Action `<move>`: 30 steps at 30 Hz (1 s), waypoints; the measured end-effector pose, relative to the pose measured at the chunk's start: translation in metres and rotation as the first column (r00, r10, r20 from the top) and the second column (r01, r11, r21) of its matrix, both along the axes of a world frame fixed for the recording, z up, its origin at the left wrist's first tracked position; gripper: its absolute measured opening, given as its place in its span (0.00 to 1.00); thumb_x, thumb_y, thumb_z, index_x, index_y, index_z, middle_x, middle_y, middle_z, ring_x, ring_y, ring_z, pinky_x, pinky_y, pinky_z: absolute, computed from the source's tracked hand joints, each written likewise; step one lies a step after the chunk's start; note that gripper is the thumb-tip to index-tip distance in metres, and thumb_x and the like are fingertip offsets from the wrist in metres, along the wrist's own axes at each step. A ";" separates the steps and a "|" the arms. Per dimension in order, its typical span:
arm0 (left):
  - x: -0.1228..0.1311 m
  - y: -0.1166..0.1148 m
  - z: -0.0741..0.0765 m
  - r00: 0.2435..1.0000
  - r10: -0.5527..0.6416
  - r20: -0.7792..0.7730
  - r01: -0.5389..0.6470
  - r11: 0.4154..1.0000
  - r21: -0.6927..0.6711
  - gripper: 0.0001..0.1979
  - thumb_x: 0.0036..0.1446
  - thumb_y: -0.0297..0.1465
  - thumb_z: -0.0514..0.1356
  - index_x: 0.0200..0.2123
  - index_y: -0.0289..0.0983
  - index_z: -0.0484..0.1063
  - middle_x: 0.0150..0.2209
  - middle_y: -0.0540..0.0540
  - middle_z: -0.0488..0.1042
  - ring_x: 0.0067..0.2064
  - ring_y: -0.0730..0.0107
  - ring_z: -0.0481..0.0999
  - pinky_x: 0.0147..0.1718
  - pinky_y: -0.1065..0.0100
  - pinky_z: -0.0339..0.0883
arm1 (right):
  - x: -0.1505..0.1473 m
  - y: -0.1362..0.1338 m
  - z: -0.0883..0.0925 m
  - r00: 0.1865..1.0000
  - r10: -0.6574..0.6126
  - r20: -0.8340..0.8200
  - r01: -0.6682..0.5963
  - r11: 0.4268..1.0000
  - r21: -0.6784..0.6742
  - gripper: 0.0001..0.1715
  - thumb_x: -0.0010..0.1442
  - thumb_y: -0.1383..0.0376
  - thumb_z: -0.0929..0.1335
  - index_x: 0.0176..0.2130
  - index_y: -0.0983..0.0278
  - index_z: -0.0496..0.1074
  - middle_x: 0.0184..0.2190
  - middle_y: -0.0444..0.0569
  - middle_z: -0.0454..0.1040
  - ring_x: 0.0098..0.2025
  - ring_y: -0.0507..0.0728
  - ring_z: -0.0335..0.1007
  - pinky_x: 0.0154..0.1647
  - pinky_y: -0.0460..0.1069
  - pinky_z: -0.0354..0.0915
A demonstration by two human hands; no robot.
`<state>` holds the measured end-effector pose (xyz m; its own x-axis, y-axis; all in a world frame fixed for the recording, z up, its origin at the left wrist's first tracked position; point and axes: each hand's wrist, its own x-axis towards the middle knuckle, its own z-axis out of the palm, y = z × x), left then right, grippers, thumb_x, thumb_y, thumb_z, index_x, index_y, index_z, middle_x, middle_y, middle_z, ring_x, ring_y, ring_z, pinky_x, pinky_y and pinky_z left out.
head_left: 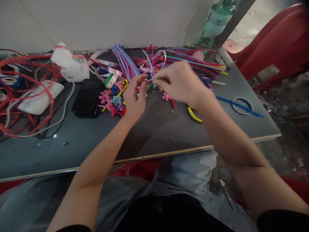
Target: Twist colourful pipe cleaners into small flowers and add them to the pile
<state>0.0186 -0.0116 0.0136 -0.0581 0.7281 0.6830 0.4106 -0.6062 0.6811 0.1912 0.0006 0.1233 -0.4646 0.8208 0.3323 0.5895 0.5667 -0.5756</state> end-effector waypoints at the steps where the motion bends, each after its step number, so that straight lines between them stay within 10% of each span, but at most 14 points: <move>1: -0.005 0.004 0.003 0.999 -0.037 -0.017 0.037 0.999 -0.034 0.20 0.71 0.47 0.51 0.49 0.42 0.76 0.42 0.45 0.81 0.42 0.65 0.81 0.40 0.64 0.73 | -0.007 -0.002 -0.016 0.999 0.022 0.038 -0.021 1.000 -0.016 0.17 0.60 0.73 0.71 0.22 0.63 0.70 0.19 0.44 0.67 0.28 0.56 0.69 0.45 0.56 0.69; 9: -0.033 0.011 -0.006 0.883 -0.067 -0.465 0.022 0.995 -0.101 0.12 0.67 0.36 0.59 0.38 0.38 0.81 0.37 0.44 0.82 0.41 0.62 0.80 0.43 0.63 0.71 | -0.013 0.012 -0.099 0.976 0.044 -0.214 -0.055 0.998 -0.042 0.10 0.62 0.69 0.70 0.45 0.59 0.74 0.30 0.44 0.79 0.38 0.57 0.78 0.47 0.53 0.70; 13: -0.035 0.006 -0.013 0.943 -0.043 -0.330 -0.026 0.979 -0.202 0.12 0.65 0.39 0.61 0.35 0.38 0.80 0.31 0.47 0.81 0.33 0.67 0.78 0.34 0.67 0.70 | -0.009 0.008 -0.102 0.974 0.044 -0.221 -0.064 0.994 -0.085 0.03 0.61 0.65 0.71 0.38 0.61 0.77 0.30 0.45 0.80 0.37 0.57 0.79 0.45 0.52 0.70; 21: -0.035 0.014 -0.028 0.951 -0.221 0.214 0.293 0.864 -0.409 0.25 0.60 0.54 0.63 0.40 0.37 0.78 0.32 0.45 0.80 0.29 0.73 0.76 0.25 0.72 0.68 | -0.009 0.007 -0.111 0.873 -0.109 -0.476 0.071 0.993 -0.097 0.16 0.65 0.52 0.68 0.38 0.62 0.75 0.31 0.47 0.78 0.34 0.54 0.77 0.39 0.49 0.72; 30: -0.028 0.007 -0.032 0.972 -0.187 0.141 0.223 0.920 -0.323 0.24 0.53 0.53 0.69 0.38 0.38 0.80 0.35 0.45 0.83 0.36 0.67 0.82 0.37 0.67 0.76 | -0.028 -0.007 -0.130 0.810 -0.227 -0.540 0.141 0.970 -0.196 0.10 0.63 0.60 0.69 0.35 0.63 0.78 0.29 0.46 0.80 0.29 0.52 0.75 0.32 0.48 0.70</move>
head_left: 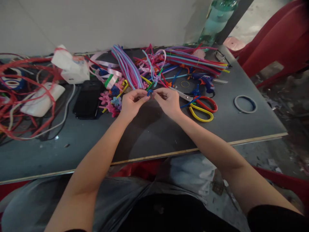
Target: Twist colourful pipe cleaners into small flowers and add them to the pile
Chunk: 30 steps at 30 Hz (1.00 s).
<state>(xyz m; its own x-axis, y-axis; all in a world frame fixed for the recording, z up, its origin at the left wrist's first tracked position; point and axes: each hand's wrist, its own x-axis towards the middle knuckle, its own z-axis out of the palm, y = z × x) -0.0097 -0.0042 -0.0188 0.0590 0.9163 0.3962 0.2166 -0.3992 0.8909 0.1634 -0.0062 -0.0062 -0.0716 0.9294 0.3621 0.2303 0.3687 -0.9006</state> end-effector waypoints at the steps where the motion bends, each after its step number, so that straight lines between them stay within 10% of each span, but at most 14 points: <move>1: 0.000 -0.002 0.001 0.998 0.031 -0.054 -0.029 0.999 0.038 0.22 0.54 0.51 0.69 0.37 0.38 0.80 0.34 0.45 0.83 0.36 0.67 0.82 0.37 0.67 0.76 | -0.001 -0.001 -0.001 1.000 -0.010 0.008 0.010 1.000 -0.002 0.09 0.62 0.61 0.69 0.35 0.63 0.79 0.29 0.47 0.80 0.29 0.52 0.75 0.32 0.48 0.70; 11: -0.009 -0.009 0.004 0.778 0.388 -0.494 -0.022 0.803 0.595 0.15 0.68 0.39 0.57 0.35 0.42 0.81 0.34 0.45 0.83 0.37 0.64 0.81 0.39 0.60 0.72 | -0.003 -0.005 -0.001 0.991 0.086 0.104 -0.095 0.991 0.091 0.12 0.65 0.63 0.67 0.40 0.62 0.81 0.36 0.47 0.82 0.37 0.54 0.78 0.42 0.49 0.73; 30: -0.007 -0.010 -0.003 0.755 0.480 -0.447 -0.134 0.780 0.611 0.09 0.65 0.39 0.61 0.36 0.41 0.75 0.34 0.45 0.80 0.40 0.61 0.78 0.46 0.58 0.71 | 0.011 0.006 -0.004 0.935 0.154 0.319 -0.243 0.935 0.259 0.14 0.66 0.63 0.65 0.40 0.64 0.81 0.38 0.52 0.82 0.39 0.56 0.78 0.44 0.51 0.72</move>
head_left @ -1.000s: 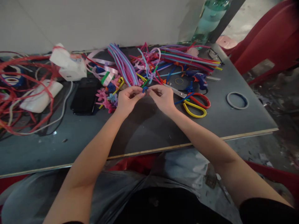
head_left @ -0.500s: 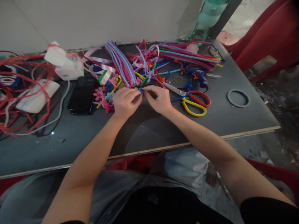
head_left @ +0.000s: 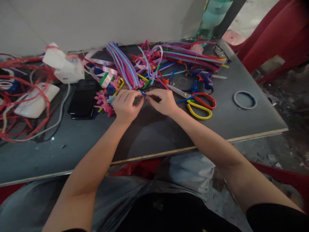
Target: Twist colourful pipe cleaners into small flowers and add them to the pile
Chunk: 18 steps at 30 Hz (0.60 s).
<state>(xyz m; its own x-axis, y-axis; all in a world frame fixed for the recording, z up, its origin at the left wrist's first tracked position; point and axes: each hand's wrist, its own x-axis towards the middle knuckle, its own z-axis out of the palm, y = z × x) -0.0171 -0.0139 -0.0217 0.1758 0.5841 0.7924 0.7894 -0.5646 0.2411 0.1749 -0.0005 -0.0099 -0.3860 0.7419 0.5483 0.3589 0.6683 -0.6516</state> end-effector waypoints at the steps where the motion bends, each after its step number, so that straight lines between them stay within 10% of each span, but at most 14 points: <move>1: -0.001 0.000 0.001 1.000 -0.001 -0.001 0.001 1.000 -0.010 0.09 0.64 0.40 0.62 0.36 0.41 0.75 0.34 0.45 0.80 0.41 0.61 0.78 0.46 0.58 0.71 | 0.003 0.002 0.000 0.999 0.027 0.021 -0.027 1.000 -0.008 0.14 0.66 0.63 0.66 0.39 0.65 0.80 0.36 0.51 0.82 0.37 0.55 0.77 0.42 0.50 0.71; 11: -0.008 0.009 0.006 0.954 -0.275 -0.122 0.278 0.961 0.006 0.09 0.68 0.35 0.59 0.41 0.45 0.80 0.37 0.47 0.81 0.41 0.66 0.79 0.44 0.61 0.72 | 0.013 0.011 0.009 0.970 0.188 -0.152 -0.225 0.931 -0.288 0.19 0.64 0.54 0.70 0.30 0.67 0.75 0.25 0.46 0.75 0.25 0.48 0.64 0.26 0.44 0.60; 18: -0.008 0.007 0.012 0.957 -0.254 -0.138 0.251 0.967 -0.042 0.14 0.72 0.37 0.53 0.45 0.43 0.80 0.40 0.46 0.81 0.44 0.65 0.79 0.48 0.60 0.72 | 0.018 0.009 0.021 0.853 0.353 -0.385 -0.522 0.595 -0.611 0.29 0.55 0.45 0.76 0.27 0.68 0.71 0.20 0.42 0.71 0.17 0.42 0.54 0.15 0.41 0.50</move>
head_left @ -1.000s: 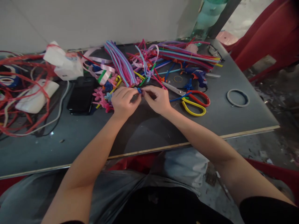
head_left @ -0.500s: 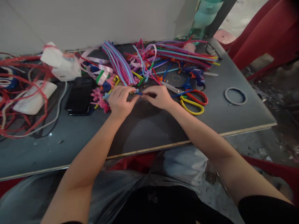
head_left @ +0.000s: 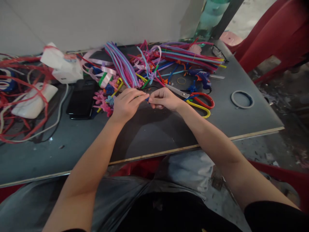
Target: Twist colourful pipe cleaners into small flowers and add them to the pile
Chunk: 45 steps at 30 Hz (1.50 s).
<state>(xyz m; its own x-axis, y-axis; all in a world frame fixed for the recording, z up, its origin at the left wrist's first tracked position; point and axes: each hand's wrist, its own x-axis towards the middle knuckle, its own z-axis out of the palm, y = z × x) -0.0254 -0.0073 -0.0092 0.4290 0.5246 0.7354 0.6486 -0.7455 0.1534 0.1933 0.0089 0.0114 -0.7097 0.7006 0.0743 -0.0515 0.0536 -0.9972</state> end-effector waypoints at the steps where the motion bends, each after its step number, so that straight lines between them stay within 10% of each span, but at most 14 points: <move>1: 0.000 -0.001 0.001 1.000 -0.018 -0.011 0.018 1.000 0.013 0.14 0.72 0.36 0.53 0.45 0.44 0.80 0.40 0.46 0.81 0.44 0.65 0.79 0.48 0.60 0.72 | 0.000 -0.001 0.001 1.000 0.023 -0.008 -0.023 0.999 -0.044 0.29 0.54 0.46 0.77 0.27 0.68 0.71 0.20 0.42 0.71 0.16 0.42 0.53 0.14 0.41 0.49; 7: -0.004 -0.004 0.004 0.992 -0.073 -0.104 0.076 0.997 0.026 0.12 0.71 0.35 0.55 0.42 0.42 0.79 0.39 0.46 0.80 0.45 0.64 0.78 0.47 0.60 0.72 | 0.001 -0.002 0.003 0.996 0.084 0.037 -0.080 0.993 -0.090 0.22 0.56 0.53 0.77 0.29 0.68 0.71 0.20 0.41 0.72 0.16 0.42 0.53 0.14 0.41 0.48; 12: 0.002 -0.008 0.007 0.983 -0.093 -0.159 0.089 0.996 -0.030 0.12 0.68 0.34 0.55 0.39 0.39 0.78 0.39 0.43 0.79 0.46 0.59 0.77 0.47 0.57 0.71 | 0.002 -0.005 0.008 0.975 -0.065 0.211 0.016 0.974 0.228 0.11 0.57 0.61 0.71 0.29 0.66 0.72 0.21 0.43 0.74 0.20 0.46 0.62 0.22 0.42 0.58; 17: 0.012 -0.009 0.010 1.000 0.015 0.013 -0.011 0.960 -0.279 0.09 0.59 0.32 0.57 0.31 0.37 0.77 0.33 0.44 0.79 0.39 0.60 0.77 0.43 0.58 0.71 | -0.006 -0.013 0.003 0.849 -0.426 0.312 0.069 0.676 0.734 0.06 0.59 0.69 0.66 0.30 0.65 0.72 0.27 0.47 0.75 0.31 0.52 0.69 0.35 0.47 0.61; 21: 0.012 -0.006 0.007 0.957 0.230 0.174 -0.046 0.718 -0.695 0.08 0.54 0.32 0.60 0.26 0.37 0.77 0.25 0.48 0.77 0.31 0.65 0.76 0.34 0.64 0.69 | -0.015 -0.015 -0.006 0.793 -0.486 0.366 -0.079 0.515 0.854 0.11 0.64 0.71 0.61 0.34 0.66 0.72 0.29 0.50 0.75 0.33 0.54 0.69 0.35 0.49 0.59; 24: 0.009 -0.006 0.008 0.927 0.293 0.234 -0.012 0.648 -0.761 0.10 0.56 0.33 0.60 0.26 0.37 0.77 0.26 0.48 0.77 0.32 0.65 0.77 0.35 0.65 0.70 | -0.017 -0.015 -0.007 0.830 -0.472 0.297 0.013 0.549 0.835 0.09 0.62 0.72 0.63 0.33 0.65 0.72 0.28 0.48 0.75 0.31 0.52 0.68 0.35 0.48 0.59; 29: 0.006 -0.012 0.014 0.991 0.089 0.097 -0.049 0.935 -0.351 0.12 0.64 0.36 0.58 0.43 0.39 0.80 0.43 0.44 0.82 0.46 0.59 0.79 0.51 0.57 0.71 | -0.012 -0.012 0.001 0.868 -0.463 0.180 0.300 0.777 0.554 0.06 0.57 0.68 0.66 0.28 0.64 0.69 0.24 0.45 0.74 0.27 0.50 0.66 0.33 0.46 0.62; 34: 0.002 -0.007 0.008 1.000 0.025 -0.016 -0.026 0.994 -0.104 0.15 0.70 0.42 0.55 0.40 0.42 0.79 0.39 0.44 0.81 0.44 0.60 0.78 0.48 0.57 0.70 | -0.011 -0.008 0.000 0.937 -0.317 0.150 0.267 0.922 0.282 0.09 0.57 0.63 0.68 0.27 0.63 0.68 0.21 0.44 0.72 0.24 0.48 0.64 0.27 0.45 0.62; 45: 0.002 -0.002 0.003 0.998 0.036 -0.053 -0.043 0.989 -0.142 0.23 0.73 0.45 0.43 0.36 0.39 0.70 0.36 0.41 0.75 0.42 0.58 0.73 0.45 0.55 0.66 | -0.020 -0.023 -0.001 0.891 -0.450 0.052 0.351 0.758 0.550 0.08 0.56 0.65 0.66 0.27 0.64 0.69 0.24 0.45 0.71 0.27 0.49 0.63 0.32 0.47 0.60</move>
<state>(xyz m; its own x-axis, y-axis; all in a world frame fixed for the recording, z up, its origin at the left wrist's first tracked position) -0.0236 -0.0098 -0.0058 0.4399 0.6404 0.6296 0.6867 -0.6916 0.2236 0.1732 -0.0140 0.0109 -0.4081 0.8156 0.4101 0.2590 0.5342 -0.8047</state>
